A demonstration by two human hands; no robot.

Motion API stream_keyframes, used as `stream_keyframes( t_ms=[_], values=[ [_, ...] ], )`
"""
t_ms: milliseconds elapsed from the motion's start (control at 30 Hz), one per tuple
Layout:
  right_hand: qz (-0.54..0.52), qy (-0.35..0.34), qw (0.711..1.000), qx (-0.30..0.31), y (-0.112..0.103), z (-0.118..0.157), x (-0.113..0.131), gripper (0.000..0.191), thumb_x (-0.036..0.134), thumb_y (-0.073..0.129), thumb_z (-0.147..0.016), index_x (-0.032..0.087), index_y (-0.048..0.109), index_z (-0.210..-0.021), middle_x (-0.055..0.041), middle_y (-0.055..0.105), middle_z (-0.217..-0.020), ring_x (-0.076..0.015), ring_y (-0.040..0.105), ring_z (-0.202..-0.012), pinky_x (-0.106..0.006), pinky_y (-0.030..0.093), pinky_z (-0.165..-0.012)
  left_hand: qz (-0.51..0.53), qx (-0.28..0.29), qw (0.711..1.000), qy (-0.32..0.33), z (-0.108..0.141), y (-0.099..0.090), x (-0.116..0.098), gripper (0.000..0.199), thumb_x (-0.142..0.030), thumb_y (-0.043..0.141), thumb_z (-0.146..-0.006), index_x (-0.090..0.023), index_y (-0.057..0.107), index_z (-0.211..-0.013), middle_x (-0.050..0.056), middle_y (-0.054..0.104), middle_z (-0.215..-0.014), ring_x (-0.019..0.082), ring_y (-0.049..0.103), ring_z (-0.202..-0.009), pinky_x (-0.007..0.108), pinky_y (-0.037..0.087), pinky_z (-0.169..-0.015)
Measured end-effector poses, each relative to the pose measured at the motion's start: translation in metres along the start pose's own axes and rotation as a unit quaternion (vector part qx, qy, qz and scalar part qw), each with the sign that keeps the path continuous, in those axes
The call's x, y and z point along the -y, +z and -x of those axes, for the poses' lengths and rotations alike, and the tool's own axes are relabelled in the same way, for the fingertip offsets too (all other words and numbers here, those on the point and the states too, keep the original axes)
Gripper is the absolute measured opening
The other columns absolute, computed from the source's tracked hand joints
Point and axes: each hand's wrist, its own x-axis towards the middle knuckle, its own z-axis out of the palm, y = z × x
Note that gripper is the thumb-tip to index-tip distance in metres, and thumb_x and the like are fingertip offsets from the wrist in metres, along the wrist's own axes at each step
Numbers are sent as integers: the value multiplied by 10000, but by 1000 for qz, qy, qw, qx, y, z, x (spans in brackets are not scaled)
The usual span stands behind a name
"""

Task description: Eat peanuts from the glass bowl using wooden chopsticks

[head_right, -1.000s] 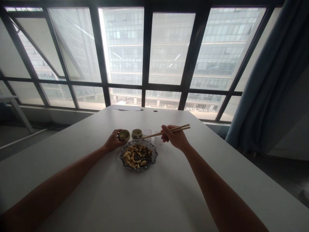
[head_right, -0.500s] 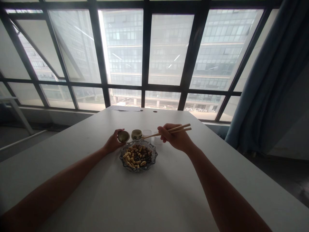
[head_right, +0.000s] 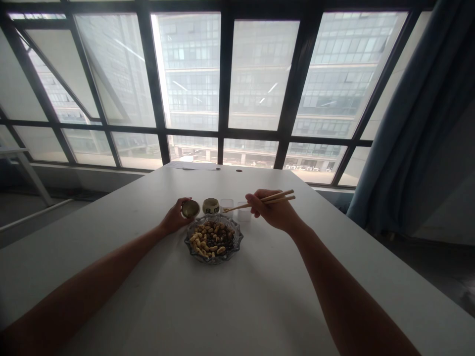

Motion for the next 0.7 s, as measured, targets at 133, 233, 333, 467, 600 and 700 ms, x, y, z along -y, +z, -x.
stream_keyframes(
  t_ms=[133,233,333,467,600,700],
  values=[
    [-10,4,1000,2,1,0,1,473,635,690,-830,180,733,-711,-63,705,-594,-153,645,-477,-239,514,-430,-1,-1,1000,2,0,1,1,730,-323,782,-636,-209,462,-1282,167,599,-1361,319,602,-1228,483,495,-1014],
    [-91,32,995,-26,2,-2,3,501,668,715,-785,174,725,-702,-60,689,-568,-158,637,-459,-257,520,-428,1,1,1000,0,0,0,-1,731,-336,784,-636,-201,461,-1277,170,604,-1345,312,616,-1196,462,508,-985],
    [-197,95,972,-85,0,-6,-1,488,648,769,-743,166,712,-693,-53,666,-541,-154,612,-432,-260,499,-402,-1,7,1000,-20,1,-1,-5,729,-362,790,-638,-203,464,-1270,144,651,-1248,293,653,-1097,437,530,-925],
    [-297,190,923,-152,-7,-13,-18,407,529,782,-794,161,667,-665,-40,622,-504,-129,564,-406,-237,462,-368,6,18,998,-64,1,-2,-7,739,-418,808,-622,-208,473,-1247,101,685,-1119,270,676,-988,416,548,-859],
    [-342,212,900,-168,-11,-16,-36,341,441,747,-852,175,630,-672,-31,596,-517,-134,566,-435,-235,479,-367,30,13,996,-88,0,0,-2,768,-463,825,-601,-204,477,-1236,105,683,-1128,273,679,-1003,420,555,-869],
    [-366,229,884,-178,-12,-17,-40,331,417,747,-858,184,609,-668,-17,579,-511,-127,561,-449,-221,468,-359,38,6,995,-87,0,2,4,775,-469,833,-594,-210,486,-1237,104,687,-1130,274,683,-1009,421,561,-869]
  ],
)
